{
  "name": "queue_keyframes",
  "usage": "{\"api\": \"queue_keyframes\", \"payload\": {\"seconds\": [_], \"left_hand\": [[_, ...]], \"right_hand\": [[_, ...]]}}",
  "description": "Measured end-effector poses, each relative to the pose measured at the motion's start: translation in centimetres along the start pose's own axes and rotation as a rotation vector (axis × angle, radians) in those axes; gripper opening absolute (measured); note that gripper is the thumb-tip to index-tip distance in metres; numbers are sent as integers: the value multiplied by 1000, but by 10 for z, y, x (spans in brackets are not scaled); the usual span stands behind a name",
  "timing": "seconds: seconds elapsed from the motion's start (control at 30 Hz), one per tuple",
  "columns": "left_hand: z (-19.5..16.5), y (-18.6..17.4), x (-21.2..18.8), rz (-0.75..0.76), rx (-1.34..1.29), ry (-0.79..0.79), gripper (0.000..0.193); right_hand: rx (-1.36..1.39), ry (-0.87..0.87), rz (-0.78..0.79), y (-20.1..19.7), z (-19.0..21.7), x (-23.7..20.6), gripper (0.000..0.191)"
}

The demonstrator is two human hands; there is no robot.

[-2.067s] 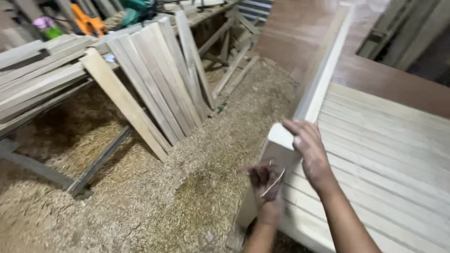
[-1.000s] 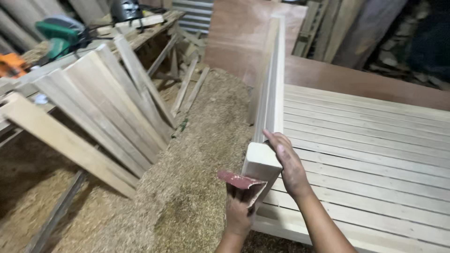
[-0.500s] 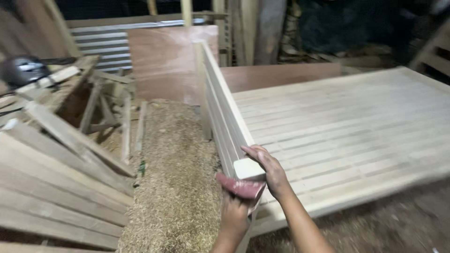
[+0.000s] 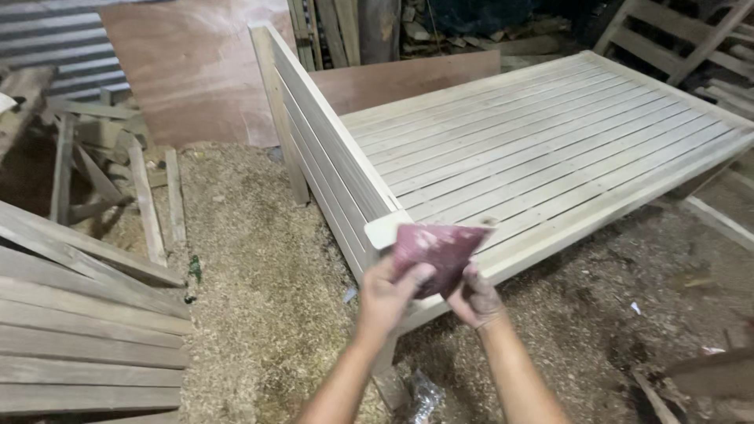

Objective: The person sands a wooden bed frame, first working on the headboard posts and rails with a sanding block, then sanding the lower legs and side rails, and finally wiping the sanded surfaces with a cloth. The frame rests on the workshop floor while the person moves around it sanding different parts.

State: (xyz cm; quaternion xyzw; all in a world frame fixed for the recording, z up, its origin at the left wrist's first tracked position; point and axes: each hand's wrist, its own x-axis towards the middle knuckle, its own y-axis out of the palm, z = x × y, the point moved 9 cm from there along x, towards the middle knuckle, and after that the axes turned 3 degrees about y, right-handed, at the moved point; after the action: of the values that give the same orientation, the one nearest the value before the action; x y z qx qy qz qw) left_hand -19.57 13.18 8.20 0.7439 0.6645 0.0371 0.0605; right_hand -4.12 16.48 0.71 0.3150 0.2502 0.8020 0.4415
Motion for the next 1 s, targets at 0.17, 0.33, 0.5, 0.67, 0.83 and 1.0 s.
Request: {"api": "queue_keyframes", "payload": {"seconds": [0.17,0.33,0.5,0.67,0.83,1.0], "left_hand": [[33,0,9,18,-281,-167,51],[70,-6,-1,49,-355,-156,52],[92,-24,-3,6,-66,-119,46],[69,-33,3,86,284,-44,41],[8,-53,31,278,492,154,36],[-35,-64,98,255,459,623,43]], "right_hand": [[119,46,-178,-5,-29,-48,117],[41,62,-351,22,-80,-78,139],[-226,-284,-428,72,-99,-89,125],[-247,-332,-1000,16,-120,-86,59],[-883,-45,-1542,-13,-84,-81,68],[-919,-132,-1331,-2,-59,17,55]]}}
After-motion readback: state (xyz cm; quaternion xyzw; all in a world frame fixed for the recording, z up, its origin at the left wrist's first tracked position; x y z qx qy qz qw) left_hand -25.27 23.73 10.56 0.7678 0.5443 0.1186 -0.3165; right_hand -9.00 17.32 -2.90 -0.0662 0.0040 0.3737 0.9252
